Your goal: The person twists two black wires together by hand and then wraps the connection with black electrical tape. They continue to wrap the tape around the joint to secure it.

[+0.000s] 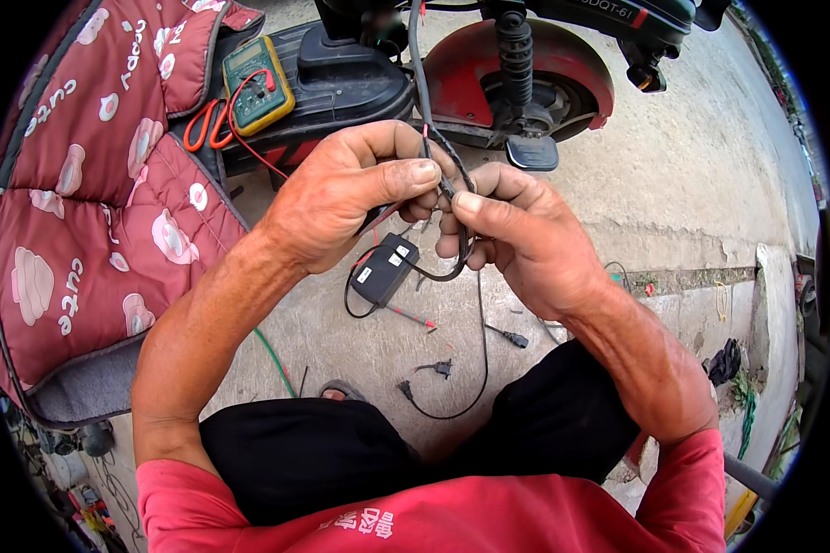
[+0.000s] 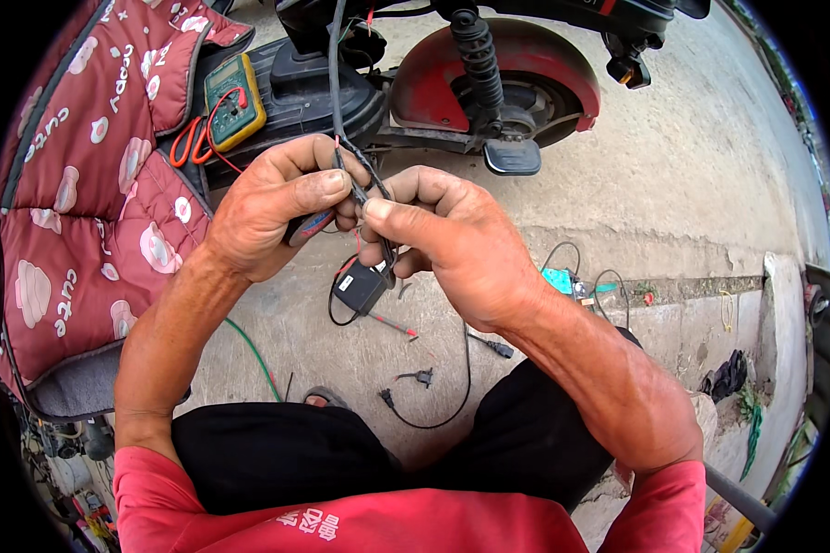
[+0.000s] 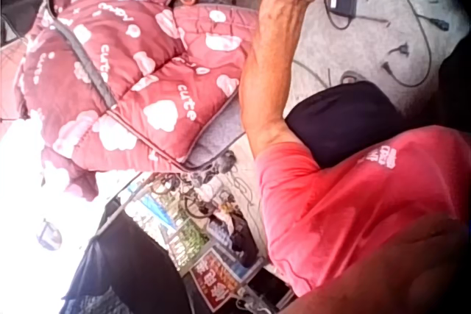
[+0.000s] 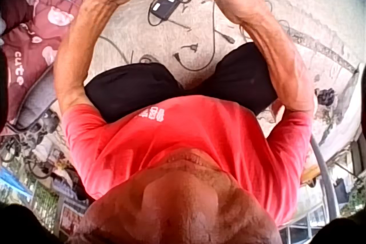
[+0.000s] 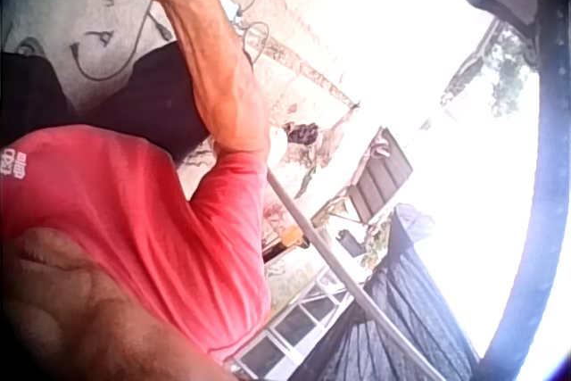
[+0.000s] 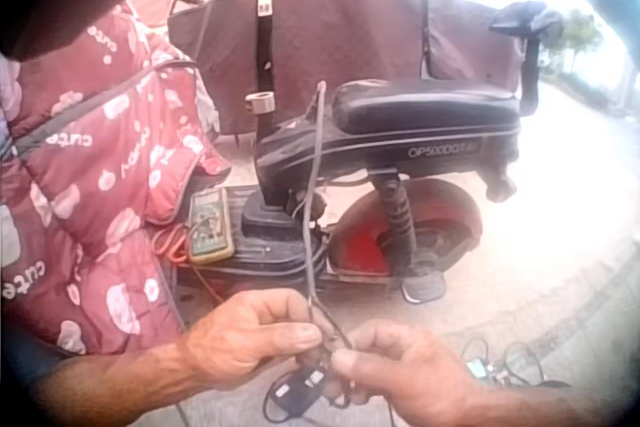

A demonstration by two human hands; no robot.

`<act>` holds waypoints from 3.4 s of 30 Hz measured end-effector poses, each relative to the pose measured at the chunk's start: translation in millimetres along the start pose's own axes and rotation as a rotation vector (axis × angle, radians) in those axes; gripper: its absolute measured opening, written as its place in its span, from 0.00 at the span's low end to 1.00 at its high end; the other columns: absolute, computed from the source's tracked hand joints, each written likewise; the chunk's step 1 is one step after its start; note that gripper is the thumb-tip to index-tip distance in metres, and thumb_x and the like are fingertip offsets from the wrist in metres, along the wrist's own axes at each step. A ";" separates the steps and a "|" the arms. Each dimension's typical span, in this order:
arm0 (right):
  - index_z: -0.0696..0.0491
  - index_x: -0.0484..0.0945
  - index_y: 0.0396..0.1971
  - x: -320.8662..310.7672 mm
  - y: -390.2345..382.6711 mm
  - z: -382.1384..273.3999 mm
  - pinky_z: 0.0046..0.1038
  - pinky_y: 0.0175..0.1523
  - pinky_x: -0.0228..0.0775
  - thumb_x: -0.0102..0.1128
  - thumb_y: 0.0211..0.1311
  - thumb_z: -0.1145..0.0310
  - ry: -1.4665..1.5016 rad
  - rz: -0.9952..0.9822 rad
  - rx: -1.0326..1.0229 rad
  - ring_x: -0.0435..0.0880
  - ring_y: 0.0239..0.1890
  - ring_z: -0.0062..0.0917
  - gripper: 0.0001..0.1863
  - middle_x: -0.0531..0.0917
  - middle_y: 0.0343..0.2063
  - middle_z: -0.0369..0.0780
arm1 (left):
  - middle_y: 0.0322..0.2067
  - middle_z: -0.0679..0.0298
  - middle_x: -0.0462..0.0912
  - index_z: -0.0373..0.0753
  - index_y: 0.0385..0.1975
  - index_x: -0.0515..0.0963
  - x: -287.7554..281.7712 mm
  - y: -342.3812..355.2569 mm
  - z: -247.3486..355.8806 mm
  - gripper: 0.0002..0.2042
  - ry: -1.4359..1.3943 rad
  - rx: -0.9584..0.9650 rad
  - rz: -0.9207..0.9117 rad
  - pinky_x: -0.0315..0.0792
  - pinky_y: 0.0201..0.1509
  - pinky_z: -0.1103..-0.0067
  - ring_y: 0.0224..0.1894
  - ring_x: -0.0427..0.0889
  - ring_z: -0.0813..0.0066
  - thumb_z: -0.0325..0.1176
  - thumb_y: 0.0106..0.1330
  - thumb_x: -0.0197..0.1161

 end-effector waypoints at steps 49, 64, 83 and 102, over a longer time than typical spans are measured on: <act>0.60 0.78 0.35 7.6 -2.9 -10.4 0.18 0.35 0.71 0.65 0.63 0.70 -0.370 0.188 -0.224 0.77 0.29 0.12 0.08 0.81 0.27 0.34 | 0.34 0.65 0.81 0.33 0.37 0.78 5.1 -2.6 19.0 0.10 0.492 0.071 0.049 0.73 0.43 0.81 0.36 0.76 0.82 0.35 0.68 0.63; 0.58 0.77 0.37 2.2 0.6 -6.0 0.18 0.33 0.66 0.63 0.63 0.68 -0.040 0.086 -0.066 0.78 0.28 0.13 0.10 0.82 0.28 0.35 | 0.37 0.62 0.80 0.28 0.44 0.80 1.7 2.5 9.2 0.15 0.213 0.080 -0.071 0.72 0.43 0.79 0.37 0.76 0.78 0.34 0.66 0.64; 0.60 0.78 0.36 4.6 0.5 -8.6 0.17 0.34 0.68 0.64 0.63 0.70 -0.278 0.223 -0.190 0.76 0.30 0.10 0.09 0.81 0.27 0.33 | 0.33 0.65 0.82 0.33 0.37 0.81 1.6 4.0 11.6 0.10 0.271 0.057 0.028 0.71 0.39 0.83 0.33 0.75 0.82 0.34 0.65 0.63; 0.53 0.79 0.38 5.4 9.6 7.3 0.20 0.38 0.63 0.64 0.65 0.63 0.107 0.031 -0.030 0.72 0.31 0.16 0.10 0.78 0.29 0.33 | 0.29 0.68 0.78 0.35 0.35 0.78 -0.2 0.3 15.5 0.14 0.385 0.036 0.106 0.70 0.38 0.82 0.32 0.74 0.82 0.42 0.69 0.61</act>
Point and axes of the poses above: each hand's wrist, its own y-axis towards the middle knuckle, its own x-axis out of the palm, z = x × y, the point moved 5 cm from there along y, towards the middle knuckle
